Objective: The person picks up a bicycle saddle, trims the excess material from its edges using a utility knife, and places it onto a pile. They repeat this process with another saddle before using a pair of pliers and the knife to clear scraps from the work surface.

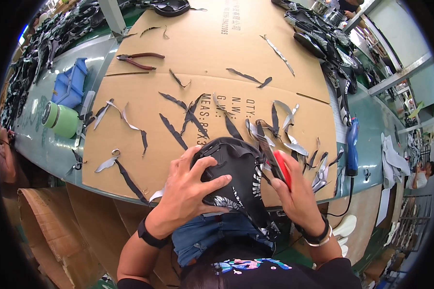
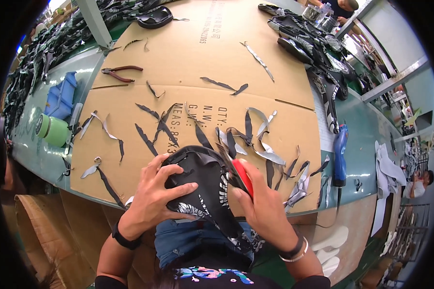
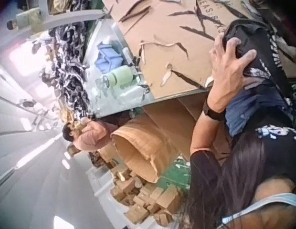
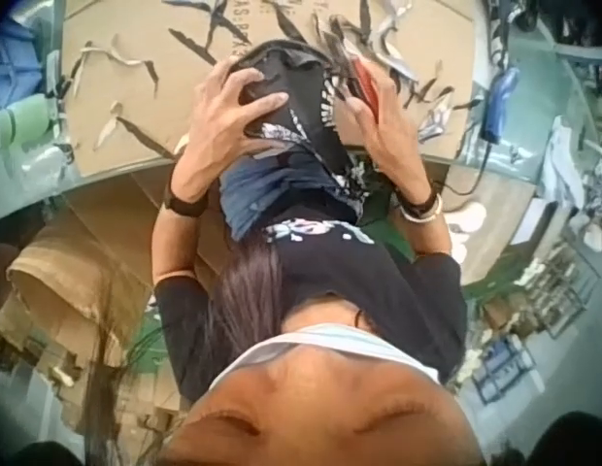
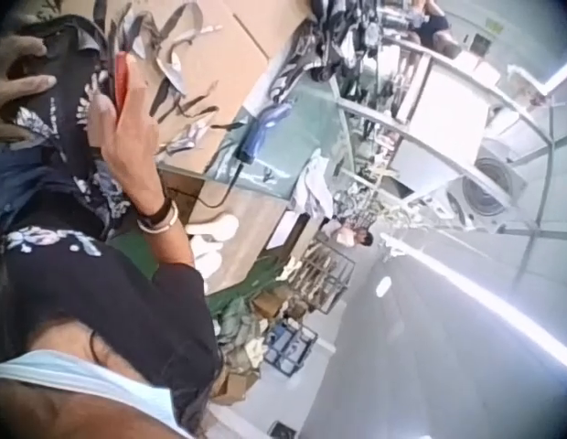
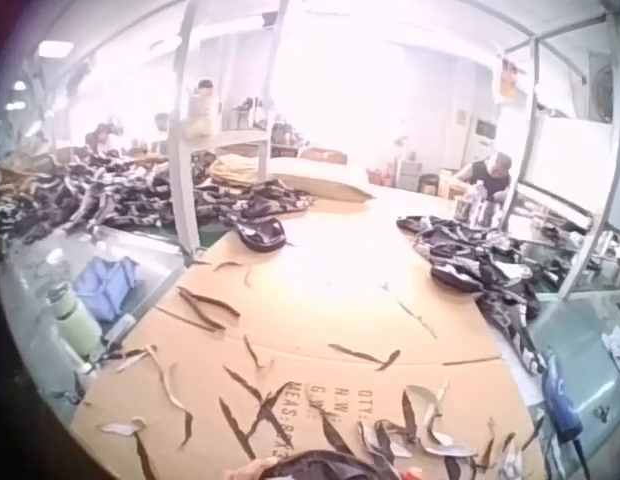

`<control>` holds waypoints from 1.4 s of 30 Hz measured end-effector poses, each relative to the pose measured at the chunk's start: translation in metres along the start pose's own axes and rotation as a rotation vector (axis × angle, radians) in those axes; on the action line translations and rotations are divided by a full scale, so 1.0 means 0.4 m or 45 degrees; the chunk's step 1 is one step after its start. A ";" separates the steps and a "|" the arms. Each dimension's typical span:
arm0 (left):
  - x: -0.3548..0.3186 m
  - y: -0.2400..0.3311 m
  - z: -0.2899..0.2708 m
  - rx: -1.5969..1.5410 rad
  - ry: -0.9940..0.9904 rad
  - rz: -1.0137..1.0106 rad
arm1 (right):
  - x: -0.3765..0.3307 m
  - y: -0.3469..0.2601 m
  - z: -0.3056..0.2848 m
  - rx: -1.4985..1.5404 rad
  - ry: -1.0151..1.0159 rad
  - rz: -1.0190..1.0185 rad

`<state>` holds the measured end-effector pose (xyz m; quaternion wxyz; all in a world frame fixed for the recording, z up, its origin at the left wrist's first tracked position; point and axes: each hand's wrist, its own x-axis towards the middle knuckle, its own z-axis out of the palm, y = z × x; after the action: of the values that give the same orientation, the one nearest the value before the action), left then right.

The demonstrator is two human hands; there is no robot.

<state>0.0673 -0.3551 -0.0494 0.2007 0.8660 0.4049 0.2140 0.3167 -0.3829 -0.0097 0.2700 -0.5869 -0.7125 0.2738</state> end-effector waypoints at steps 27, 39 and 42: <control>0.026 0.071 0.008 -0.069 0.085 -0.224 | -0.274 -0.005 -0.106 -0.700 -0.587 0.217; -0.036 0.178 0.068 -0.235 0.717 -0.716 | -0.017 0.052 0.036 0.273 -0.192 0.124; 0.042 0.177 0.030 0.011 0.368 -0.246 | -0.006 0.084 0.039 0.574 -0.269 0.287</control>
<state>0.1270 -0.3857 -0.0191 0.1562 0.7842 0.5117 0.3143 0.3292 -0.3810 -0.0446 0.2859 -0.5559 -0.5878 0.5135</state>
